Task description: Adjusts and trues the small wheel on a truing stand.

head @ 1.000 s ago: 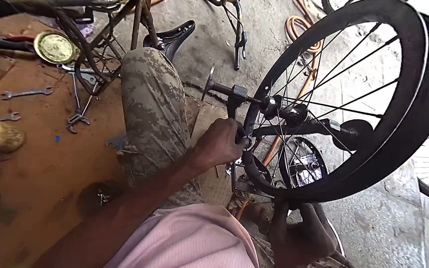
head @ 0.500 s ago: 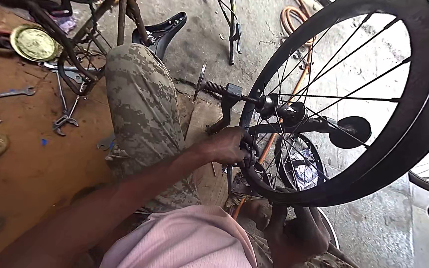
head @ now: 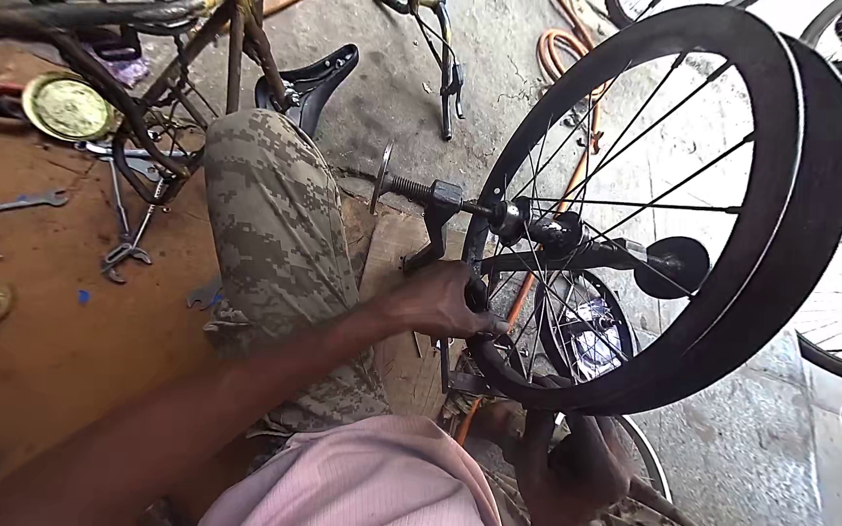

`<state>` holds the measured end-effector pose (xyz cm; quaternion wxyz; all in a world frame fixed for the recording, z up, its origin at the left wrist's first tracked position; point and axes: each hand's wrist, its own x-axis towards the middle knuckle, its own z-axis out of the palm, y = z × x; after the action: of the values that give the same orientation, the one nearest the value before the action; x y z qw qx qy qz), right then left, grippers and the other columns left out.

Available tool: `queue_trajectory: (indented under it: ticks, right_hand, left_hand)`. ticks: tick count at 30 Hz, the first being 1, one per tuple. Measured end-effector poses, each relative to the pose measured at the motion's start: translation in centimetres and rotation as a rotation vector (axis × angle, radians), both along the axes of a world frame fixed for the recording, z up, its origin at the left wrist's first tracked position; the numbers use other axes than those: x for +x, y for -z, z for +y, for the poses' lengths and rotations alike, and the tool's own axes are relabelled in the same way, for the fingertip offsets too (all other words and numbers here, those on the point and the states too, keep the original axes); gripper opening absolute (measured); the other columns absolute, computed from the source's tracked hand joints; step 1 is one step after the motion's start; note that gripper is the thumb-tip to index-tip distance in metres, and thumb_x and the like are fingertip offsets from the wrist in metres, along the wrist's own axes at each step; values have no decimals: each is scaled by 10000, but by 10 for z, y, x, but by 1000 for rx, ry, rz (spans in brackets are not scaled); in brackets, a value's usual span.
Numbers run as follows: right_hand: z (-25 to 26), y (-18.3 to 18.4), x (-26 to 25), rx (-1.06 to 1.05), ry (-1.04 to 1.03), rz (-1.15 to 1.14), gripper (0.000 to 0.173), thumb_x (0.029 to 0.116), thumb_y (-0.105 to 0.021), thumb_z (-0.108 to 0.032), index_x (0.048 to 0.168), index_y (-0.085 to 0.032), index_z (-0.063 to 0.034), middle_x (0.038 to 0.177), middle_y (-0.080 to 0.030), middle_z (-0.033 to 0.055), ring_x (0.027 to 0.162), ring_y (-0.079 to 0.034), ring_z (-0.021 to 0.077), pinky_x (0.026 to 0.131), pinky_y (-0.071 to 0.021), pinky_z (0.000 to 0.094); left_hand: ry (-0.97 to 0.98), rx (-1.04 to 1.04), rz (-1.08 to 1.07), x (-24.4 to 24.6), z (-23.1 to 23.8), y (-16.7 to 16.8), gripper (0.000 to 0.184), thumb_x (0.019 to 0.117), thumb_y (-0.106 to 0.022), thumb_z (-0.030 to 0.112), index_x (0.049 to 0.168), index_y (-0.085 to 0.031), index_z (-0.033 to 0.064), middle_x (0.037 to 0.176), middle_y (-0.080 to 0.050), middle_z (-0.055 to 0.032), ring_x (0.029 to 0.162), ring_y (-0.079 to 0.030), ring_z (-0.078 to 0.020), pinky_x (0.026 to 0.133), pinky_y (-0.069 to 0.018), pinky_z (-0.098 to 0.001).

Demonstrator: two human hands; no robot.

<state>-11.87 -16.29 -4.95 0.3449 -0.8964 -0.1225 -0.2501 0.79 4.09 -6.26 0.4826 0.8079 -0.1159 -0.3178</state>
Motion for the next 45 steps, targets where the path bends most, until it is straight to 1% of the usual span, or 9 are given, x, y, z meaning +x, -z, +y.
queue_trajectory:
  ticks: [4, 12, 17, 22, 28, 32, 37, 40, 45]
  right_hand:
    - [2, 2, -2, -32, 23, 10, 183, 938, -648, -205, 879, -740, -58, 893, -735, 73, 930, -689, 61, 854, -550, 192]
    - [3, 2, 1, -20, 6, -13, 169, 947, -621, -196, 892, -727, -76, 910, -732, 56, 953, -682, 61, 879, -545, 203]
    - [5, -2, 1, -9, -2, -17, 146, 959, -623, -190, 916, -723, -93, 925, -727, 43, 962, -679, 52, 878, -544, 194]
    - [5, -3, 1, 25, -5, -10, 129, 966, -632, -197, 923, -719, -113, 908, -717, 25, 925, -674, 60, 840, -556, 210]
    - [5, -2, 0, 25, 4, -1, 137, 969, -640, -206, 916, -737, -124, 905, -723, 20, 907, -674, 57, 826, -558, 214]
    - [4, -3, 0, 15, -6, 5, 157, 981, -621, -216, 925, -733, -119, 903, -715, 39, 893, -673, 80, 795, -557, 228]
    - [4, -1, 0, -3, 0, 21, 159, 973, -617, -216, 927, -736, -120, 881, -709, 36, 869, -666, 73, 778, -550, 218]
    - [4, -4, 1, -1, 6, 16, 170, 973, -608, -218, 910, -729, -117, 862, -701, 36, 857, -661, 79, 761, -543, 221]
    - [4, -2, 1, 0, -5, 24, 182, 989, -598, -230, 924, -727, -119, 880, -704, 35, 875, -664, 80, 763, -543, 229]
  left_hand:
    - [-198, 286, -98, -15, -24, -5, 355, 860, -736, 463, 854, -694, 110, 812, -663, -64, 802, -669, -238, 711, -549, -477]
    - [-3, 62, -30, -2, -4, -3, 324, 969, -683, 406, 1040, -720, 92, 916, -688, -67, 848, -665, -185, 797, -551, -429]
    - [-85, 208, -56, -1, -26, -11, 254, 871, -720, 348, 803, -681, 107, 785, -639, -62, 751, -642, -221, 657, -522, -456]
    - [328, -83, -22, 18, 7, -5, 356, 927, -763, 334, 1086, -692, 23, 910, -690, -88, 828, -667, -159, 813, -569, -379]
    - [188, 53, -157, 7, -3, 4, 452, 962, -661, 512, 844, -716, 79, 750, -656, -52, 702, -640, -170, 679, -545, -410]
    - [109, -150, -122, 9, -8, 11, 184, 934, -749, 319, 998, -786, 151, 828, -708, 12, 722, -635, -59, 712, -543, -292]
    - [145, -157, 54, 13, -10, 8, 146, 970, -694, 206, 1024, -720, 73, 824, -658, -52, 712, -606, -114, 701, -525, -322]
    - [388, -141, 9, 25, 7, 6, 312, 985, -689, 337, 1136, -696, 65, 906, -674, -56, 795, -630, -111, 777, -542, -319]
    - [314, 72, -226, 22, 0, 9, 483, 943, -653, 570, 902, -726, 93, 813, -675, -44, 771, -658, -165, 743, -561, -417]
